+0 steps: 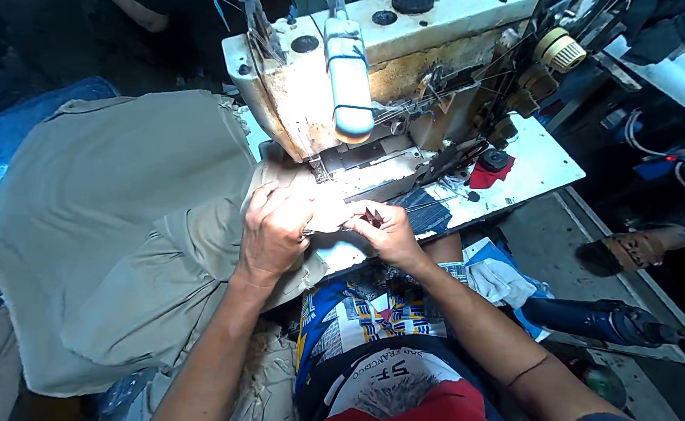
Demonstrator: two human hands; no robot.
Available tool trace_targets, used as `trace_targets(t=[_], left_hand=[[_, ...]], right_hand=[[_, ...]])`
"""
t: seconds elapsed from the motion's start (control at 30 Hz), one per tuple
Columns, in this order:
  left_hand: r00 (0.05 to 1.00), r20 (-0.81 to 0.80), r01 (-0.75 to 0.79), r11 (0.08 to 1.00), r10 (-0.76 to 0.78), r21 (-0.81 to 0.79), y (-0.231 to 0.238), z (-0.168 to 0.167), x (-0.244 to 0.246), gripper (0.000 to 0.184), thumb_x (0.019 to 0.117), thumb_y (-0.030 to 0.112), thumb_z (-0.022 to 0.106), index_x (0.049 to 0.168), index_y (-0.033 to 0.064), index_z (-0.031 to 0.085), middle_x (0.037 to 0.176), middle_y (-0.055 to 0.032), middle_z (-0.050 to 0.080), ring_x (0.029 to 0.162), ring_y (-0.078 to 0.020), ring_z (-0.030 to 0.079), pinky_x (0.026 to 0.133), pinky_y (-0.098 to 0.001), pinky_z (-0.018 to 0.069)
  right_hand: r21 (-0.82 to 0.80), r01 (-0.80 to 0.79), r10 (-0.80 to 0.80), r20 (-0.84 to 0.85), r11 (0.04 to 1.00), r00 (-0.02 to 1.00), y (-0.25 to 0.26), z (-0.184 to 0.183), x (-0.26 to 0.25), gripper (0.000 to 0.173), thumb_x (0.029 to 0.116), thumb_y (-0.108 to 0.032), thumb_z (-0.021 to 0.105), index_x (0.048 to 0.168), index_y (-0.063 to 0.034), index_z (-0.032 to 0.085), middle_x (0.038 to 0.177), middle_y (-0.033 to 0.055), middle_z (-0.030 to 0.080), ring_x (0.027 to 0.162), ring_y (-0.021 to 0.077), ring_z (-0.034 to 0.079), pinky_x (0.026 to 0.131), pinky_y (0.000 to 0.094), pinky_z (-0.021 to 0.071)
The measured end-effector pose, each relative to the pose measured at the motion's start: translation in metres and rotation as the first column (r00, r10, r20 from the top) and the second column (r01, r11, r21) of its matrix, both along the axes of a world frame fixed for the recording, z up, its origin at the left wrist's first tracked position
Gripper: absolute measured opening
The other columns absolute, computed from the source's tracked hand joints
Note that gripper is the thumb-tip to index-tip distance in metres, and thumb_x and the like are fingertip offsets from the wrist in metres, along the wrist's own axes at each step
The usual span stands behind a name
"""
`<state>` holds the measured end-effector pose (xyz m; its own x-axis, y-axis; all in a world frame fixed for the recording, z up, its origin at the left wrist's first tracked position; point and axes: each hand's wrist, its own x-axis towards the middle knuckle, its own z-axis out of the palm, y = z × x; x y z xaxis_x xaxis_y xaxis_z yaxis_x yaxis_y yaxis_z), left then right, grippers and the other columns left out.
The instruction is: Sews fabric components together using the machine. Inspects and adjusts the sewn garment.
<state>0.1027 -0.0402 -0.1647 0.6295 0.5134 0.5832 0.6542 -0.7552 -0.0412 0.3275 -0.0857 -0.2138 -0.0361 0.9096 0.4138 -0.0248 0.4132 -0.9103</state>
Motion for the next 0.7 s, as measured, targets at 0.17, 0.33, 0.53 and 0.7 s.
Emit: trace_targets(t=[0.17, 0.33, 0.53, 0.7], left_hand=[[1.0, 0.008, -0.016, 1.0, 0.016, -0.012, 0.002, 0.002, 0.001, 0.014, 0.09, 0.006, 0.06, 0.091, 0.005, 0.074, 0.108, -0.0089, 0.075, 0.109, -0.0286, 0.069, 0.113, -0.0574, 0.0395], [0.999, 0.004, -0.034, 0.999, 0.034, -0.023, 0.007, 0.004, 0.002, 0.012, 0.0885, 0.005, 0.061, 0.09, 0.0043, 0.073, 0.105, -0.009, 0.075, 0.107, -0.0291, 0.069, 0.113, -0.0579, 0.0391], [0.999, -0.005, -0.042, 0.998, 0.042, -0.037, 0.006, 0.005, -0.002, 0.015, 0.0889, 0.007, 0.061, 0.095, 0.005, 0.075, 0.111, -0.0084, 0.075, 0.111, -0.0278, 0.069, 0.113, -0.0566, 0.0395], [0.999, -0.011, -0.053, 0.998, 0.053, -0.031, 0.011, 0.005, -0.002, 0.018, 0.0902, 0.003, 0.059, 0.098, 0.0044, 0.074, 0.11, -0.0088, 0.075, 0.109, -0.0285, 0.069, 0.112, -0.0566, 0.0405]], right_hand=[[0.007, 0.002, -0.002, -0.009, 1.0, 1.0, 0.003, 0.001, 0.0, 0.009, 0.0921, 0.001, 0.072, 0.101, 0.0008, 0.073, 0.086, 0.0077, 0.072, 0.067, 0.0106, 0.063, 0.061, 0.0258, 0.0546], [-0.018, 0.005, -0.006, -0.03, 1.0, 1.0, 0.008, 0.004, -0.004, 0.009, 0.0928, 0.001, 0.072, 0.102, 0.0011, 0.071, 0.087, 0.0083, 0.071, 0.068, 0.0116, 0.063, 0.061, 0.0263, 0.0551], [-0.015, 0.018, -0.018, -0.006, 1.0, 1.0, 0.009, 0.006, -0.005, 0.008, 0.093, 0.0, 0.071, 0.101, 0.0007, 0.071, 0.086, 0.0075, 0.071, 0.067, 0.0113, 0.063, 0.061, 0.0262, 0.055], [-0.004, 0.022, -0.022, -0.007, 1.0, 1.0, 0.014, 0.007, -0.007, 0.01, 0.0933, 0.001, 0.071, 0.103, -0.0004, 0.071, 0.088, 0.0074, 0.071, 0.067, 0.0114, 0.062, 0.059, 0.0259, 0.0538]])
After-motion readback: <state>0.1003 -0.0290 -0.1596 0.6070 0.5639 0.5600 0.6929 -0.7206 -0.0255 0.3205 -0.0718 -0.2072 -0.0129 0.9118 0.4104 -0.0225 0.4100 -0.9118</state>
